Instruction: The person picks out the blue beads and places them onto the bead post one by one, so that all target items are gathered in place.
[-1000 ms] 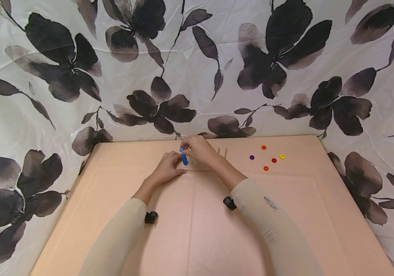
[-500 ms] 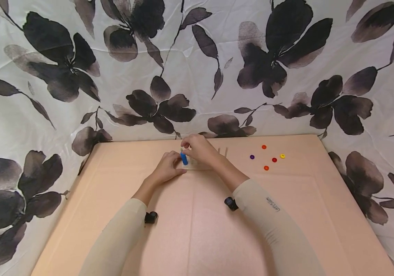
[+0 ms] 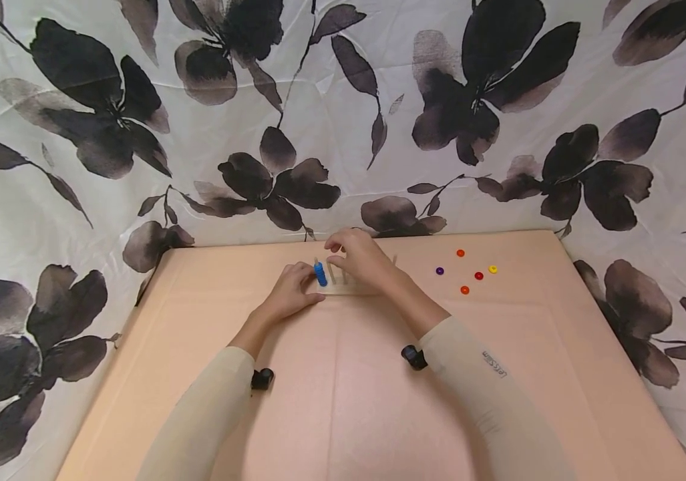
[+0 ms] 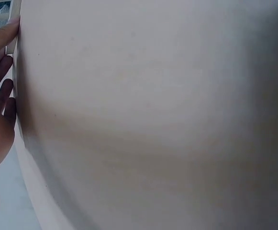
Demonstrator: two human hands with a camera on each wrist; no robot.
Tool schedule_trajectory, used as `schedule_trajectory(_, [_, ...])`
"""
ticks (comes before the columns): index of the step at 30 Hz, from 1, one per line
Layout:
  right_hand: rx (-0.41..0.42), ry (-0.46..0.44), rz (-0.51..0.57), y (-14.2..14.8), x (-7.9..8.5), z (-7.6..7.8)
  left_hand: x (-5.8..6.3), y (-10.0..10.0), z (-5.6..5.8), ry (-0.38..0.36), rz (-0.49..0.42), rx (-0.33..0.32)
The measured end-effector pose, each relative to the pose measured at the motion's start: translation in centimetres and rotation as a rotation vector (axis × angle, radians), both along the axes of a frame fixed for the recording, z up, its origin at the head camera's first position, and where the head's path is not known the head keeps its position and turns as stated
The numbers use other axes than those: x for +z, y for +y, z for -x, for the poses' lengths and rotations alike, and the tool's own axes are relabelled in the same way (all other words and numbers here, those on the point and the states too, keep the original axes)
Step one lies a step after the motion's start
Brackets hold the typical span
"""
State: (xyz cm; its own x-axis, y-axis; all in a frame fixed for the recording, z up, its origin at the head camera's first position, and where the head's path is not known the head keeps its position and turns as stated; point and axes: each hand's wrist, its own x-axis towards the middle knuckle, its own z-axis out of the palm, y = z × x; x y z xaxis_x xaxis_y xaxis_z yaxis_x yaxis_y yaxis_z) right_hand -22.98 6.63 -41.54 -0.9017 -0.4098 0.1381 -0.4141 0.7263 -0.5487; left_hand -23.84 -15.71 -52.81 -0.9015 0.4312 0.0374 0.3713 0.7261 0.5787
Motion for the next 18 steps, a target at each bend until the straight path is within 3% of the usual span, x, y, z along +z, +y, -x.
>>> schedule_trajectory(10, [-0.099, 0.03, 0.112, 4.2, 0.4, -2.5, 0.0, 0.0, -0.4, -0.027, -0.013, -0.003])
schedule_trajectory(18, [-0.147, 0.138, 0.11, 8.5, 0.5, -4.2, 1.0, -0.8, -1.4, 0.002, -0.071, 0.014])
